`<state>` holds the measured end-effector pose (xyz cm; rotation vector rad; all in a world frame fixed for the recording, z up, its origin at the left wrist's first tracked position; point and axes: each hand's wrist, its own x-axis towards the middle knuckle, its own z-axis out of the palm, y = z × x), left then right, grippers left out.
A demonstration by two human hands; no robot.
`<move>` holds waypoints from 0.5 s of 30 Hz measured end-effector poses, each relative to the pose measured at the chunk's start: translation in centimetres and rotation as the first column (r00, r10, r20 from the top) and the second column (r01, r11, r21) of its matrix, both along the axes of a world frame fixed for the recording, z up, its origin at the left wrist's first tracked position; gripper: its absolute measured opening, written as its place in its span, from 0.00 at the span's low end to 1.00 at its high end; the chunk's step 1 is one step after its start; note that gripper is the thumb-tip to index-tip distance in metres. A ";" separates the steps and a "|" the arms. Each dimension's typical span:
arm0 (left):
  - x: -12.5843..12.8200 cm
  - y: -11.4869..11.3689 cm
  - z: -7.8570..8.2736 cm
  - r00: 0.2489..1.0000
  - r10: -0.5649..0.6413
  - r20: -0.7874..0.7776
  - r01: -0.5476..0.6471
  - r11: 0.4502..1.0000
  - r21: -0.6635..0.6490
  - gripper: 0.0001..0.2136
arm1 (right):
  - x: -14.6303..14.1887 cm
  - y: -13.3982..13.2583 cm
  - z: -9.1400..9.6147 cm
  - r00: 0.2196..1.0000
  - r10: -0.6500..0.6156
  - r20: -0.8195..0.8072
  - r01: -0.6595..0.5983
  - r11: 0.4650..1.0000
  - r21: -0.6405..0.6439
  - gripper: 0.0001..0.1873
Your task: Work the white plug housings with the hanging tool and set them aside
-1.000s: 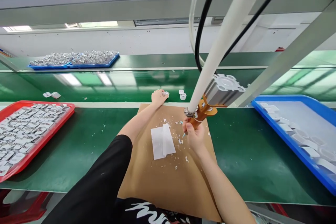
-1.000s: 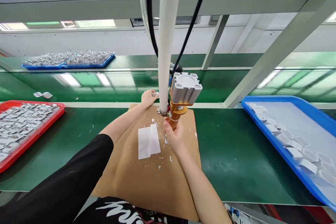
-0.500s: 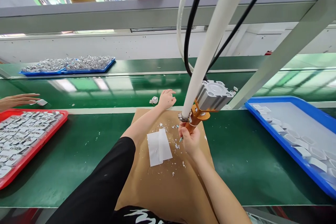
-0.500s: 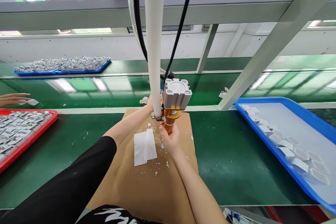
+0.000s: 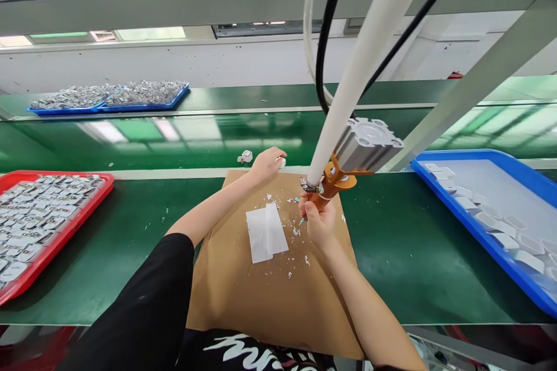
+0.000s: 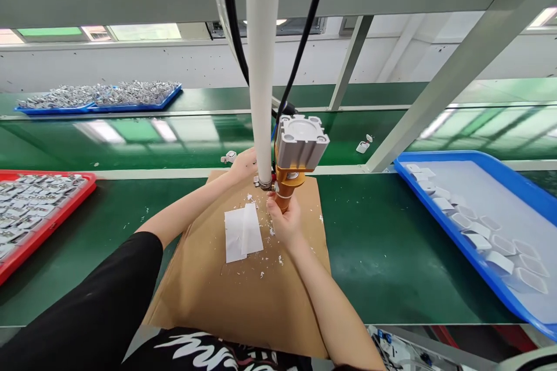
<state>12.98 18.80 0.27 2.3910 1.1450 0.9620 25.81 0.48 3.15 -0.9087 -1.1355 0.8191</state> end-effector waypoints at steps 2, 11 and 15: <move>-0.9 -0.8 -0.4 0.995 -0.024 -0.101 0.025 1.000 0.011 0.12 | -0.1 0.0 0.0 1.000 0.000 -0.010 0.000 1.000 0.001 0.23; -0.5 2.1 -1.2 0.948 0.055 -0.313 -0.077 0.995 -0.061 0.20 | 0.3 0.3 -0.1 1.000 0.018 0.018 -0.019 0.998 0.055 0.21; 0.0 1.2 0.4 0.955 0.084 -0.285 -0.117 0.988 -0.101 0.17 | 0.3 0.4 0.0 0.999 0.007 0.033 -0.010 0.997 0.078 0.20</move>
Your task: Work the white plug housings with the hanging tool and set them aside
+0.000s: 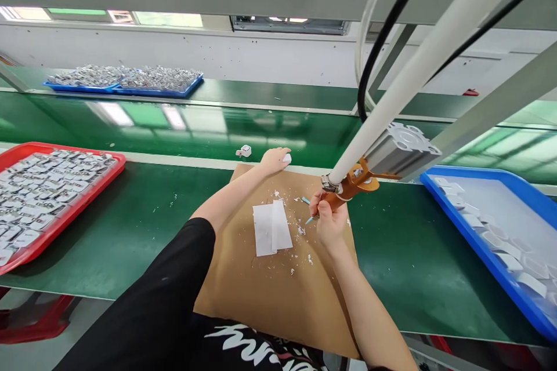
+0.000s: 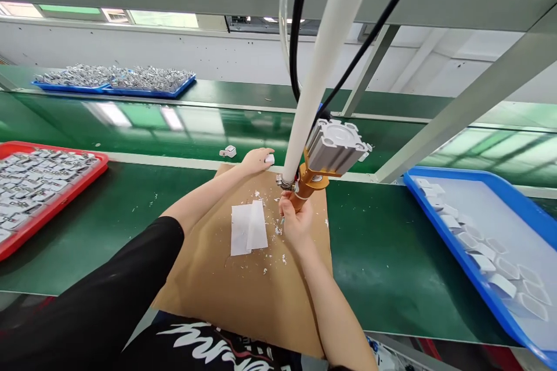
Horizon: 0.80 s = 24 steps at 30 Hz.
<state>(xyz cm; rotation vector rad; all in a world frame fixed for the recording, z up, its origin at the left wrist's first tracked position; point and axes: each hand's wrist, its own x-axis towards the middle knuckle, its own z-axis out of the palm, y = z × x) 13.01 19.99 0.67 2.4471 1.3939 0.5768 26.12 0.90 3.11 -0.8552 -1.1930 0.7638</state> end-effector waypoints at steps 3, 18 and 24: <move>-0.9 -3.6 1.0 0.998 -0.004 0.066 0.004 1.000 -0.001 0.18 | 0.1 0.0 -0.1 1.000 0.002 0.004 -0.002 1.000 0.006 0.19; -5.1 -18.3 -0.7 0.941 -0.242 0.239 0.293 0.932 -0.212 0.09 | -2.5 -2.9 1.5 0.962 0.275 -0.004 -0.275 0.962 -0.004 0.18; -5.4 -19.1 -1.6 0.832 -0.168 0.529 0.370 0.878 -0.303 0.10 | -3.1 -3.4 1.9 0.928 0.370 -0.046 -0.371 0.928 -0.024 0.15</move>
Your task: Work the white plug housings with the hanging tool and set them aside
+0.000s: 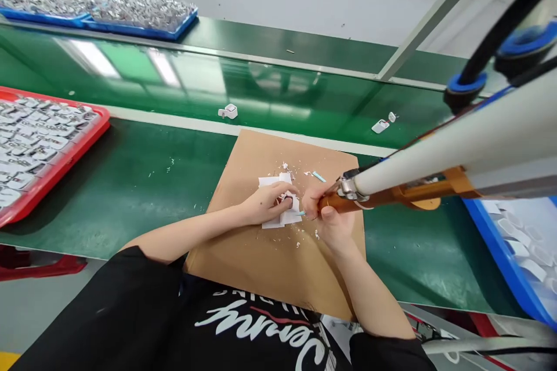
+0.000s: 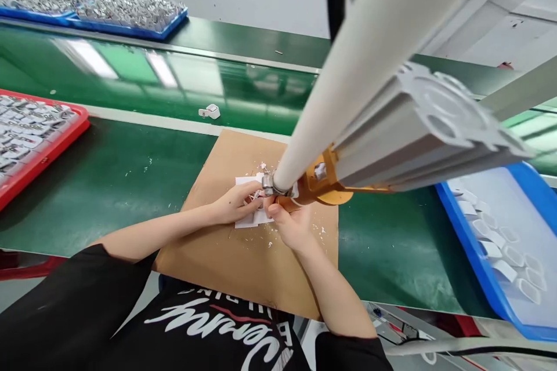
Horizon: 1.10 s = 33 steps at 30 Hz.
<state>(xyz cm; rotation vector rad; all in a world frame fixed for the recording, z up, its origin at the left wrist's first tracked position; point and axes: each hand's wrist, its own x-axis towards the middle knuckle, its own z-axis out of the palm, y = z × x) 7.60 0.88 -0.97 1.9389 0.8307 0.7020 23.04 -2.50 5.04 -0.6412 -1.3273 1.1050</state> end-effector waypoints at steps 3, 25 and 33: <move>-0.1 0.0 0.0 0.996 -0.019 0.089 0.025 0.998 -0.064 0.09 | 0.3 0.3 -0.1 0.999 -0.003 -0.040 0.003 1.000 0.004 0.13; -0.5 0.3 -1.0 0.976 -0.123 -0.182 0.192 0.878 0.438 0.15 | 0.5 0.2 0.0 0.998 -0.060 -0.019 0.060 0.998 -0.003 0.16; 0.6 -1.5 -2.0 0.995 0.019 -0.102 0.012 0.957 0.291 0.15 | 0.4 0.0 -0.2 0.998 0.034 -0.053 -0.034 0.999 -0.003 0.14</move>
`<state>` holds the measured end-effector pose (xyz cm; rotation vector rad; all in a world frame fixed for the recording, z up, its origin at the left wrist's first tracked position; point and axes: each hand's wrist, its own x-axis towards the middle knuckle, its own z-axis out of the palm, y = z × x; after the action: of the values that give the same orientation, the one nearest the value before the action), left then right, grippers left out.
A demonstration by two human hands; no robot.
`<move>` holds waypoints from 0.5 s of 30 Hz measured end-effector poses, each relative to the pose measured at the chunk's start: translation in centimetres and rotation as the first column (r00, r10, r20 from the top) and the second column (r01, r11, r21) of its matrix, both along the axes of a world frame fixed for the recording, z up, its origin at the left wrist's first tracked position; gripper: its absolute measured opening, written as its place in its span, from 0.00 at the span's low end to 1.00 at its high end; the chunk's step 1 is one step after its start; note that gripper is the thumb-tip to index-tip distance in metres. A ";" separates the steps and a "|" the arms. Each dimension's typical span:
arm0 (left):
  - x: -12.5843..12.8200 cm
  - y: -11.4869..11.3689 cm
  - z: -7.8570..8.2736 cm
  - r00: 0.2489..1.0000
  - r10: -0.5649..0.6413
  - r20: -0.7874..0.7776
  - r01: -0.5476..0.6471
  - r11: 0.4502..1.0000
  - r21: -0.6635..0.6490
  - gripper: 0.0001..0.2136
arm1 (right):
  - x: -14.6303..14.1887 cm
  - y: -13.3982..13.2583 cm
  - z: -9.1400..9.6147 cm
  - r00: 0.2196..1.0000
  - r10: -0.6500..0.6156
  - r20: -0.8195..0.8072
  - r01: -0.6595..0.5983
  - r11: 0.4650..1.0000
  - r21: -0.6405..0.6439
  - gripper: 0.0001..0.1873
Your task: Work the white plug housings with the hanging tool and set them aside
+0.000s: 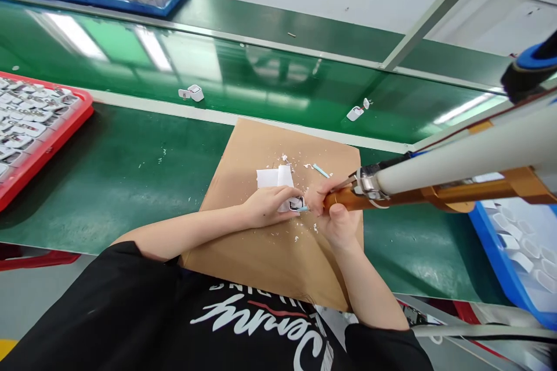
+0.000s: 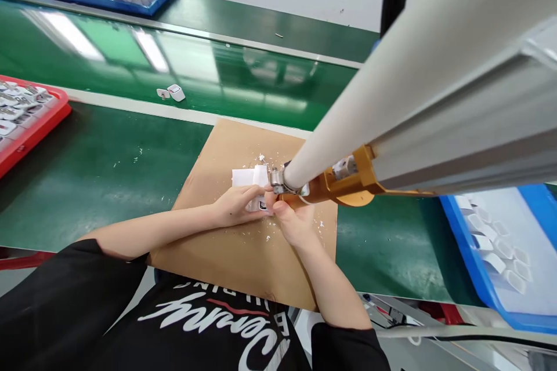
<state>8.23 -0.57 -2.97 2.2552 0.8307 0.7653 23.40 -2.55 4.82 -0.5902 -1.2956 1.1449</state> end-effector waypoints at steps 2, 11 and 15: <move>0.1 -0.3 -0.1 1.000 -0.007 -0.006 0.006 1.000 -0.008 0.15 | 0.0 -0.1 -0.1 1.000 -0.011 0.020 0.012 0.999 -0.038 0.16; 0.2 -0.4 -0.6 0.994 0.001 0.109 -0.008 0.998 0.063 0.14 | -0.3 -0.4 0.0 1.000 -0.016 0.020 0.017 0.998 -0.056 0.16; 0.5 -0.5 -1.0 0.987 0.046 0.154 -0.059 0.995 0.076 0.14 | -0.5 -0.4 0.2 0.998 -0.033 0.048 0.038 0.995 -0.091 0.19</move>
<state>8.68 -1.06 -3.94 2.2187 0.8021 0.9984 22.89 -2.93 5.03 -0.7090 -1.2722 1.1723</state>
